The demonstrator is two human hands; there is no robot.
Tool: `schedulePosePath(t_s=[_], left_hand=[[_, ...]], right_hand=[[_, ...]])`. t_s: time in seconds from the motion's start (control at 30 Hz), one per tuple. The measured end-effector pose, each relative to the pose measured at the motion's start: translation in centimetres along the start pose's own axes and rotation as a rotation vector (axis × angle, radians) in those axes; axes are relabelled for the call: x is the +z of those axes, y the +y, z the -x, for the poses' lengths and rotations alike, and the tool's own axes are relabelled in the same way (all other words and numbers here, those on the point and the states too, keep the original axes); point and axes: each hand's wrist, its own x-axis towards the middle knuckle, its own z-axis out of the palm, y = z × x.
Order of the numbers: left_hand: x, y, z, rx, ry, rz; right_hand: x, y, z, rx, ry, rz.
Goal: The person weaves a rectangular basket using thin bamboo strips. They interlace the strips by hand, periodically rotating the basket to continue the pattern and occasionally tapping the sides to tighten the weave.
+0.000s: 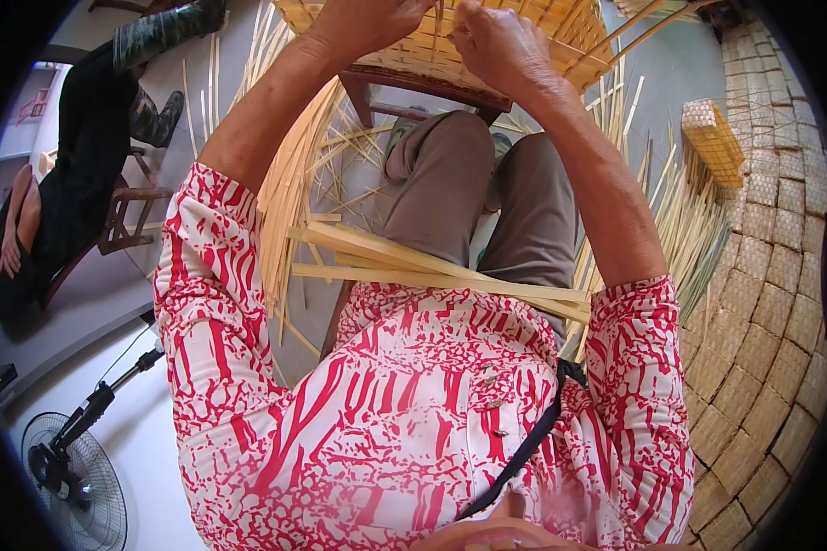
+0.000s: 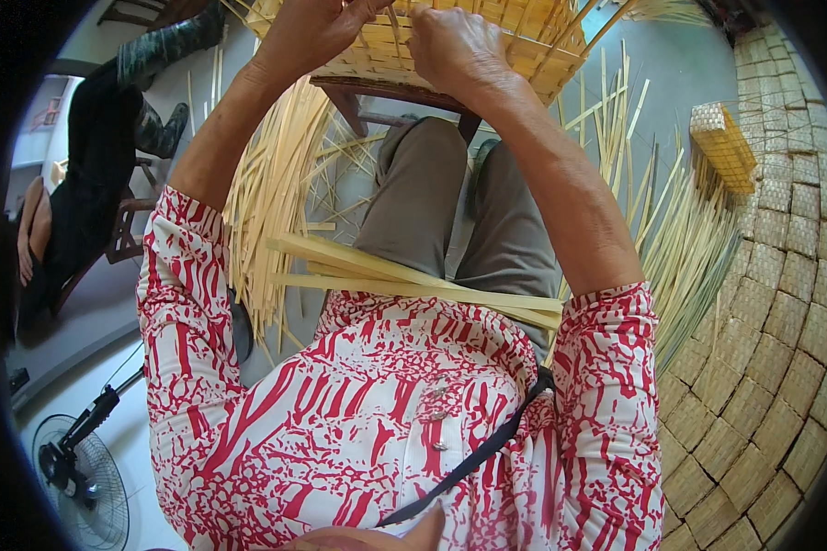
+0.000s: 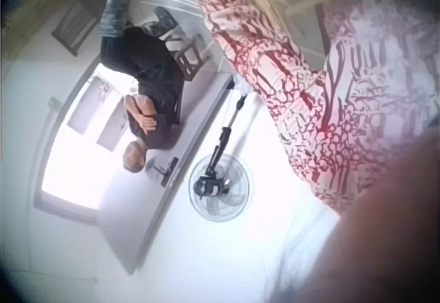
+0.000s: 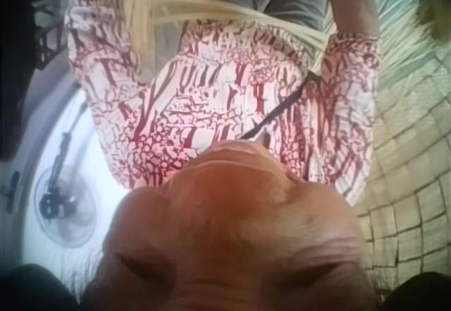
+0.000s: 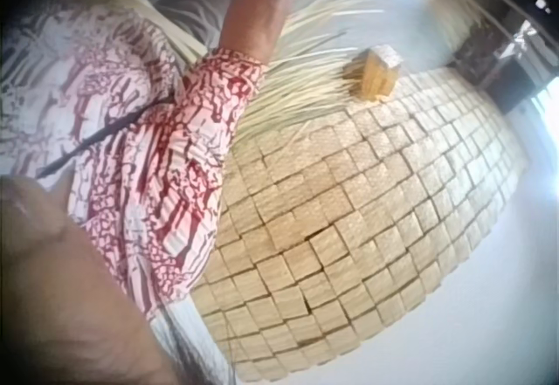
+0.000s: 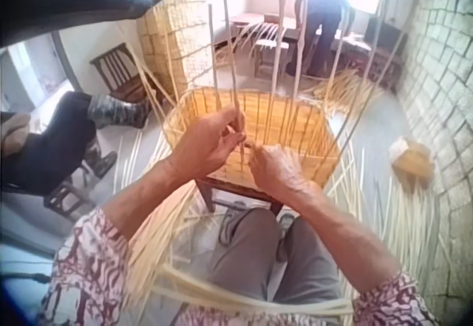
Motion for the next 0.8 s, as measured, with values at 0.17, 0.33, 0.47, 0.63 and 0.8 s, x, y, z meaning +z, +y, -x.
schedulePosePath(t_s=[0.17,0.33,0.47,0.63,0.8], left_hand=[[0.0,0.0,-0.9,-0.283,-0.091,0.075],[1.0,-1.9,-0.9,-0.260,-0.044,0.125],[0.7,0.2,-1.3,-0.291,-0.004,0.088],[0.6,0.5,-1.7,-0.258,-0.008,0.081],[0.8,-0.5,-1.8,-0.199,-0.049,-0.052]], right_hand=[[0.6,-1.2,0.6,0.005,0.133,0.065],[1.0,-1.0,0.5,-0.017,0.198,0.080],[1.1,-0.6,0.7,-0.016,0.219,0.028],[0.5,-1.1,0.9,-0.007,0.214,0.000],[0.7,-1.1,1.0,-0.024,0.268,-0.037]])
